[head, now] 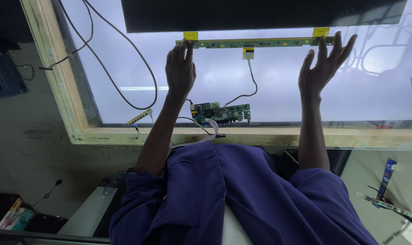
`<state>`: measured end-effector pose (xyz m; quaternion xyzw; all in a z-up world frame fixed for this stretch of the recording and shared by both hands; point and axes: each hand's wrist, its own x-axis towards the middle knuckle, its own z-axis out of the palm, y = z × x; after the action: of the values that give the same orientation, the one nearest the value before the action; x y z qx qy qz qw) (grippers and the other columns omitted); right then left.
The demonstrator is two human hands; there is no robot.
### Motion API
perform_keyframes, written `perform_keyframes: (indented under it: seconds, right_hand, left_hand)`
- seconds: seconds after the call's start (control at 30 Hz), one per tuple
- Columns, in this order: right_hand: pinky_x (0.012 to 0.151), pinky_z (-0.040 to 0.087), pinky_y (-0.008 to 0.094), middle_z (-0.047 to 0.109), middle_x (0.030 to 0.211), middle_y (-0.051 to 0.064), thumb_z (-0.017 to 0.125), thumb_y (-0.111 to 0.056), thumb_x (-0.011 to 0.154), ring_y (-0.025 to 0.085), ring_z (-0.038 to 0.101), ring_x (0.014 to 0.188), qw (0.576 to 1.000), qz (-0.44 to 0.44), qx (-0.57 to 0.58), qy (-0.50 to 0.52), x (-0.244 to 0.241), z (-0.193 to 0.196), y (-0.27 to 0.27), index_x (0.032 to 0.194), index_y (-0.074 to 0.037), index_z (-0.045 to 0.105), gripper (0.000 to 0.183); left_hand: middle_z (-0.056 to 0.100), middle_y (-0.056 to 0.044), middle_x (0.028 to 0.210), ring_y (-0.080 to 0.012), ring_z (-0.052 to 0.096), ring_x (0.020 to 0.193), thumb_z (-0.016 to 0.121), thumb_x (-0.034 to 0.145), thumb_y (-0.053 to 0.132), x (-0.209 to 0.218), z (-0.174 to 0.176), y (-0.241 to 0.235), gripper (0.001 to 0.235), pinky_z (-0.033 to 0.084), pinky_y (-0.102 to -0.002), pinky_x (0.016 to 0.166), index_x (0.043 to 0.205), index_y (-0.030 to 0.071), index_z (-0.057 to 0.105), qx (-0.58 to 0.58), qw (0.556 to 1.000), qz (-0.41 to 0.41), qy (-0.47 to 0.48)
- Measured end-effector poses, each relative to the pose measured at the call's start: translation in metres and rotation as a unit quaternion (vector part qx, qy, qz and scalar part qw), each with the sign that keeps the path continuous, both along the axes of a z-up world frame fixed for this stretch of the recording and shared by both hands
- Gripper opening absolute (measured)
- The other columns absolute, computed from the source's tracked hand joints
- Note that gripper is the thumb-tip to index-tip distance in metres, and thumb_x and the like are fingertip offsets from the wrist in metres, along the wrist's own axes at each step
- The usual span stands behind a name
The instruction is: The person connects a ribbon cable to a circuit board and plugs a power cable into a power strip. They then connect the power strip to a wall socket and test the circuit board by pressing a button, causing a screen to light up. Finally, they touch the screen to check its responsiveness.
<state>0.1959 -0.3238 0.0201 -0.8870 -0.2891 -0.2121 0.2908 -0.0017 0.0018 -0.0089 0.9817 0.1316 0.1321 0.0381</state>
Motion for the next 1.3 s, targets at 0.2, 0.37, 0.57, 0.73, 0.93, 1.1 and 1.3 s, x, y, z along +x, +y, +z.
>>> perform_keyframes:
  seconds: [0.2,0.37,0.57,0.73,0.93,1.1,1.3]
  right_hand:
    - [0.114,0.038,0.063,0.035,0.151,0.009,0.042,-0.030,0.112,0.030,0.008,0.144,1.000,0.005,0.004,0.006,-0.001,0.007,0.003,0.127,-0.001,0.065,0.040]
    - [0.114,0.036,0.063,0.036,0.150,0.011,0.042,-0.028,0.112,0.030,0.006,0.144,1.000,0.009,0.005,0.020,-0.003,0.009,0.005,0.125,0.004,0.069,0.043]
    - [0.115,0.034,0.062,0.036,0.151,0.008,0.041,-0.032,0.112,0.029,0.006,0.144,1.000,0.007,0.000,0.018,-0.003,0.010,0.004,0.124,0.004,0.070,0.047]
    - [0.114,0.034,0.062,0.037,0.151,0.008,0.041,-0.031,0.112,0.030,0.008,0.144,1.000,0.008,0.002,0.008,-0.002,0.009,0.005,0.122,0.004,0.070,0.046]
    - [0.113,0.035,0.060,0.038,0.150,0.010,0.041,-0.032,0.112,0.030,0.008,0.144,1.000,0.005,-0.004,0.012,-0.004,0.013,0.006,0.119,0.005,0.071,0.049]
    - [0.113,0.034,0.060,0.038,0.149,0.010,0.038,-0.037,0.111,0.029,0.008,0.143,1.000,-0.001,-0.006,0.019,-0.004,0.013,0.006,0.121,0.005,0.069,0.053]
    - [0.114,0.033,0.061,0.036,0.150,0.010,0.038,-0.036,0.111,0.030,0.007,0.143,1.000,0.004,-0.008,0.018,-0.001,0.009,0.005,0.130,0.000,0.065,0.049]
  left_hand:
    - [0.056,-0.019,0.131,-0.0318,0.056,0.119,0.073,0.086,-0.002,-0.002,-0.001,-0.001,0.060,0.052,-0.041,0.101,0.139,0.001,0.046,-0.005,1.000,-0.001,-0.003]
    - [0.057,-0.019,0.132,-0.0321,0.055,0.120,0.074,0.085,-0.004,0.000,0.004,-0.001,0.059,0.051,-0.041,0.104,0.138,-0.001,0.047,-0.018,1.000,-0.001,0.000]
    - [0.057,-0.019,0.128,-0.0321,0.053,0.118,0.074,0.084,0.004,0.007,0.007,-0.005,0.053,0.049,-0.043,0.099,0.133,-0.001,0.053,0.030,0.999,0.011,0.036]
    - [0.055,-0.017,0.129,-0.0304,0.053,0.118,0.077,0.083,0.003,0.009,0.002,-0.008,0.058,0.052,-0.040,0.094,0.135,0.003,0.049,0.012,1.000,0.005,0.028]
    - [0.058,-0.018,0.127,-0.0317,0.052,0.118,0.072,0.086,0.005,0.011,0.003,-0.008,0.052,0.050,-0.040,0.091,0.134,0.001,0.052,0.034,0.999,-0.002,0.042]
    - [0.060,-0.015,0.125,-0.0299,0.052,0.117,0.072,0.086,0.005,0.013,0.006,-0.008,0.050,0.050,-0.039,0.091,0.132,0.001,0.054,0.032,0.999,0.000,0.043]
    - [0.059,-0.013,0.123,-0.0283,0.052,0.114,0.073,0.083,0.004,0.012,0.009,-0.002,0.051,0.050,-0.037,0.087,0.131,0.003,0.055,0.023,0.999,-0.002,0.032]
